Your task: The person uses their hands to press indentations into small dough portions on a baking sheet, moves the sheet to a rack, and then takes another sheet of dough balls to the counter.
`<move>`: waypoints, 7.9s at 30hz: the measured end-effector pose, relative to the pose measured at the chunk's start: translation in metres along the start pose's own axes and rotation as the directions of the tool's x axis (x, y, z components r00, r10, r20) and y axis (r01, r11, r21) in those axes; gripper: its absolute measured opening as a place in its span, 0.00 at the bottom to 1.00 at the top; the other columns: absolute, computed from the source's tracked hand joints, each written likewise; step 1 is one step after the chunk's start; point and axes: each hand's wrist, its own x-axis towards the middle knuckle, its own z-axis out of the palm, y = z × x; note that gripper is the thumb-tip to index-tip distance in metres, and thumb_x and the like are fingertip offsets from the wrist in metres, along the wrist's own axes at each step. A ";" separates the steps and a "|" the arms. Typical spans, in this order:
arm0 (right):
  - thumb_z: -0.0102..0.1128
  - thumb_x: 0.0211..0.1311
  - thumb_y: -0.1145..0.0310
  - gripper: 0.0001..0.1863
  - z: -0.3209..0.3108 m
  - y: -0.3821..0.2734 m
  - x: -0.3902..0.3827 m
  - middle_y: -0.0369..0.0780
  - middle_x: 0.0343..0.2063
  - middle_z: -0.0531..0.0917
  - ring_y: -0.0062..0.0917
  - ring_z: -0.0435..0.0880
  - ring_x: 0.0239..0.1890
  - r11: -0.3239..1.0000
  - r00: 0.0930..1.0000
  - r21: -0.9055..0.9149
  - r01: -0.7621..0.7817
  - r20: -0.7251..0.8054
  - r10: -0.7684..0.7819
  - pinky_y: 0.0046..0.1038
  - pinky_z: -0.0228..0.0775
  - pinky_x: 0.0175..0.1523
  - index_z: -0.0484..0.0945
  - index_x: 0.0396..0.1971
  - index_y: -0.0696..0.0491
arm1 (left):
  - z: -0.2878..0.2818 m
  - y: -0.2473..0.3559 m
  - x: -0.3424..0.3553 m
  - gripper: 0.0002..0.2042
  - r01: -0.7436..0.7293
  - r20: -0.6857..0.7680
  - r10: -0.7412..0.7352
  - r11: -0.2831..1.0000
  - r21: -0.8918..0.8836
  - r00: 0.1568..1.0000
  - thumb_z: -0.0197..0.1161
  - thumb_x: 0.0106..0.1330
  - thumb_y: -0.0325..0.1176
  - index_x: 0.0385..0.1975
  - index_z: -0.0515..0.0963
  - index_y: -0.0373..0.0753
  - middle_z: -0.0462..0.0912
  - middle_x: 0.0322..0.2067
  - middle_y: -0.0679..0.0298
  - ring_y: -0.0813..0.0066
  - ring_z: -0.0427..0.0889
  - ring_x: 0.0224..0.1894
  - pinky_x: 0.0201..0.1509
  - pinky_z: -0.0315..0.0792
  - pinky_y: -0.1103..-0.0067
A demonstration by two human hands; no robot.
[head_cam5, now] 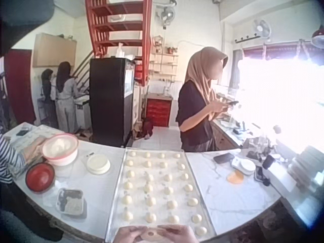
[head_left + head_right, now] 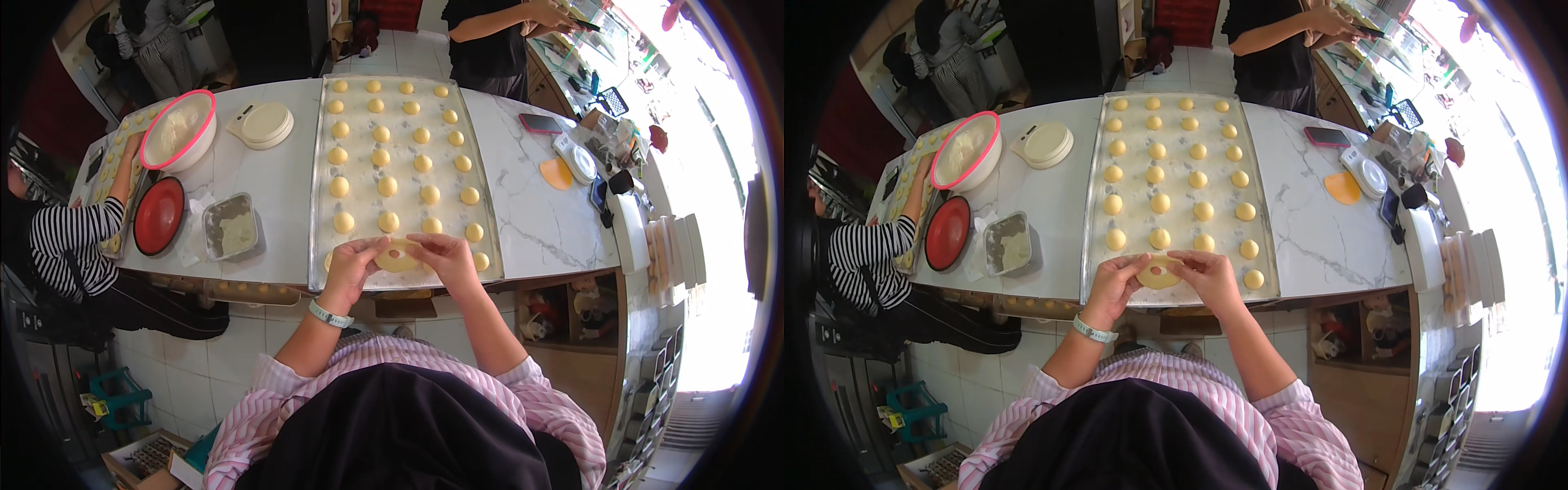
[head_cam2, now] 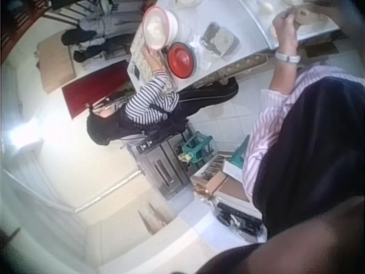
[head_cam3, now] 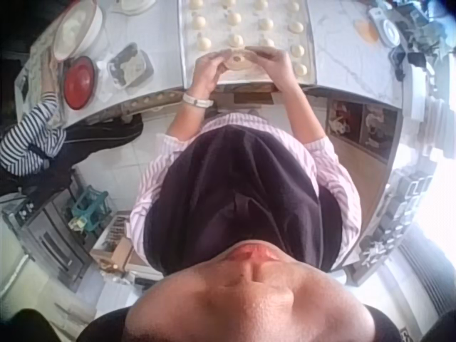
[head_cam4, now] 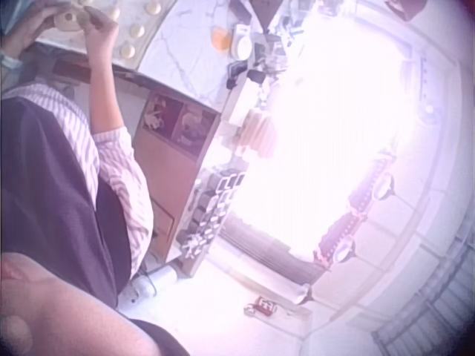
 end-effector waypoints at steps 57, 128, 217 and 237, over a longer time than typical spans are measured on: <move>0.58 0.45 0.77 0.10 0.323 -0.013 0.152 0.48 0.35 0.81 0.42 0.82 0.38 0.223 0.628 -0.633 0.741 0.771 0.101 0.36 0.76 0.37 0.82 0.31 0.56 | -0.157 0.023 -0.074 0.09 -0.140 -0.418 0.104 0.989 -0.057 0.903 0.54 0.66 0.32 0.35 0.75 0.31 0.79 0.31 0.60 0.70 0.79 0.36 0.45 0.73 0.74; 0.58 0.53 0.66 0.16 -0.009 0.015 -0.041 0.44 0.52 0.64 0.41 0.60 0.56 0.353 0.883 -0.900 0.256 0.069 -0.464 0.43 0.50 0.56 0.71 0.40 0.57 | 0.036 -0.076 0.017 0.13 -0.134 0.062 0.129 0.988 0.080 0.990 0.59 0.64 0.38 0.40 0.76 0.34 0.79 0.32 0.68 0.84 0.75 0.36 0.42 0.68 0.83; 0.63 0.52 0.73 0.18 -0.072 0.051 0.003 0.41 0.36 0.81 0.19 0.79 0.36 0.938 0.951 0.165 -0.306 0.090 0.294 0.22 0.71 0.41 0.76 0.43 0.65 | 0.049 -0.035 0.035 0.20 -0.151 0.079 0.133 0.937 0.315 0.988 0.62 0.62 0.41 0.41 0.76 0.27 0.80 0.39 0.58 0.74 0.78 0.44 0.52 0.70 0.79; 0.32 0.66 0.46 0.36 -0.107 0.062 -0.055 0.46 0.66 0.52 0.33 0.46 0.69 0.131 0.982 -0.990 0.052 0.026 -0.188 0.42 0.29 0.70 0.50 0.64 0.60 | 0.034 -0.085 0.034 0.35 -0.612 0.659 0.110 -0.284 0.738 0.744 0.50 0.63 0.51 0.61 0.54 0.29 0.57 0.62 0.47 0.52 0.55 0.65 0.66 0.53 0.64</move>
